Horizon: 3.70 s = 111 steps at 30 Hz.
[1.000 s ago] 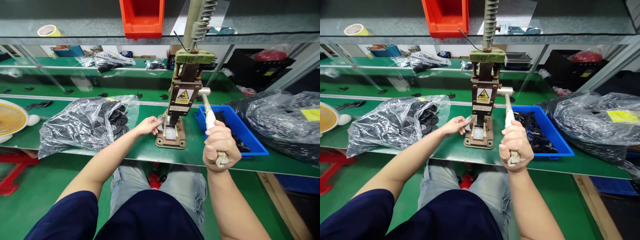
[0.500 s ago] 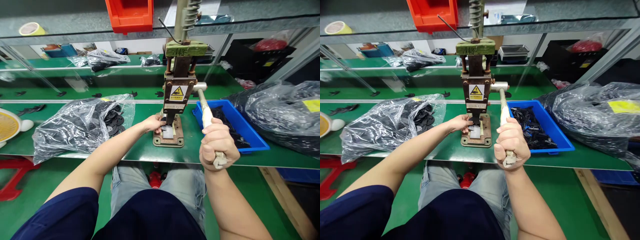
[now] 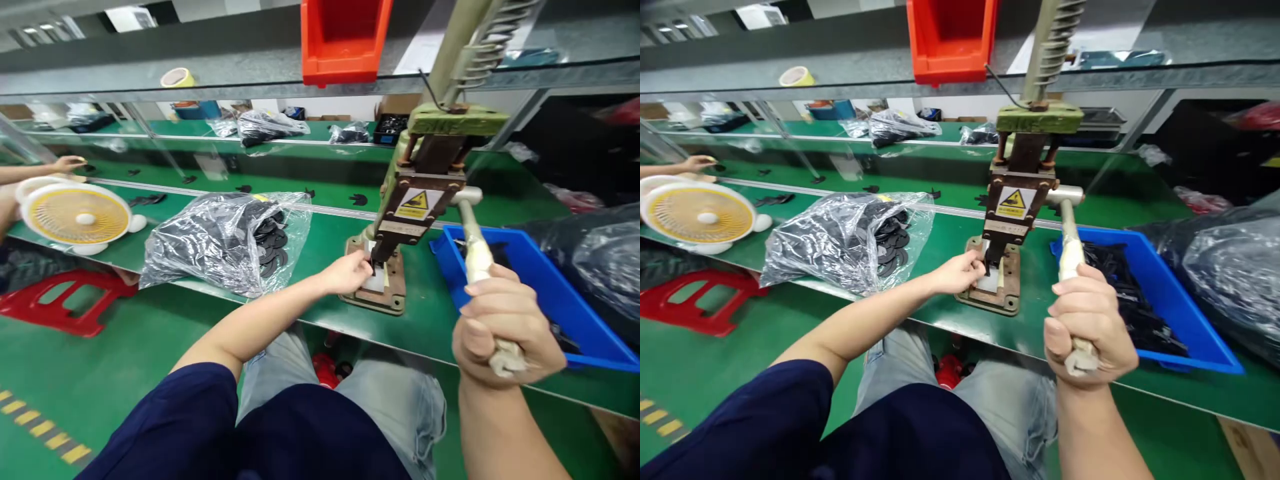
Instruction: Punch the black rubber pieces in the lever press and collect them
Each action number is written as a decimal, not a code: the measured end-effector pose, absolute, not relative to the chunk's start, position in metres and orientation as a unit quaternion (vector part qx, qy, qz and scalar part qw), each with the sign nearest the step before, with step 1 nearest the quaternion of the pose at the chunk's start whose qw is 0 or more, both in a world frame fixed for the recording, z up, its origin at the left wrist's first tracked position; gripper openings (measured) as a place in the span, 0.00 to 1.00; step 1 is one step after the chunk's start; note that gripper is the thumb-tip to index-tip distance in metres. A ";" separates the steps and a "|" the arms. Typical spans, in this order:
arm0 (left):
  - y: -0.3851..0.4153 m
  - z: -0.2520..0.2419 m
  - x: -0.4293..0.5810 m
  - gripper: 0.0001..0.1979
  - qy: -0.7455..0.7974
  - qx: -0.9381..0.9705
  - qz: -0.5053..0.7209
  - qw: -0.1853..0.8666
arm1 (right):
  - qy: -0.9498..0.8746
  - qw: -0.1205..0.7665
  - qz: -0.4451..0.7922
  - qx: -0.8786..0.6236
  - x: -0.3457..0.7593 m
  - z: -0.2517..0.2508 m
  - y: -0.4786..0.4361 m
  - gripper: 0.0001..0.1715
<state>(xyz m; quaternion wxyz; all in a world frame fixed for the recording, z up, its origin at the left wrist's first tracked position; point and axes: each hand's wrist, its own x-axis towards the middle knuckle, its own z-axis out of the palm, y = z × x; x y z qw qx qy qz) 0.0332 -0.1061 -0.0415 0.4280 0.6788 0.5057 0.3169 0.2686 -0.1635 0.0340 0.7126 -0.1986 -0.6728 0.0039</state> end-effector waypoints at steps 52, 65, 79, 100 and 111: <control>-0.057 -0.002 -0.168 0.20 0.605 0.780 0.101 0.123 | -0.654 0.725 0.004 -0.218 0.262 0.036 -0.169 0.14; -0.094 -0.041 -0.051 0.11 0.544 0.738 0.261 0.302 | -0.677 0.705 0.021 -0.209 0.264 0.036 -0.174 0.11; -0.077 -0.042 0.001 0.14 0.510 0.636 0.292 0.500 | -0.674 0.706 0.022 -0.217 0.263 0.035 -0.174 0.12; -0.056 -0.054 -0.001 0.20 0.503 0.629 0.253 0.535 | -0.645 0.725 0.016 -0.242 0.258 0.035 -0.176 0.14; -0.052 -0.038 0.006 0.20 0.553 0.513 0.200 0.625 | -0.659 0.718 0.028 -0.223 0.258 0.049 -0.177 0.16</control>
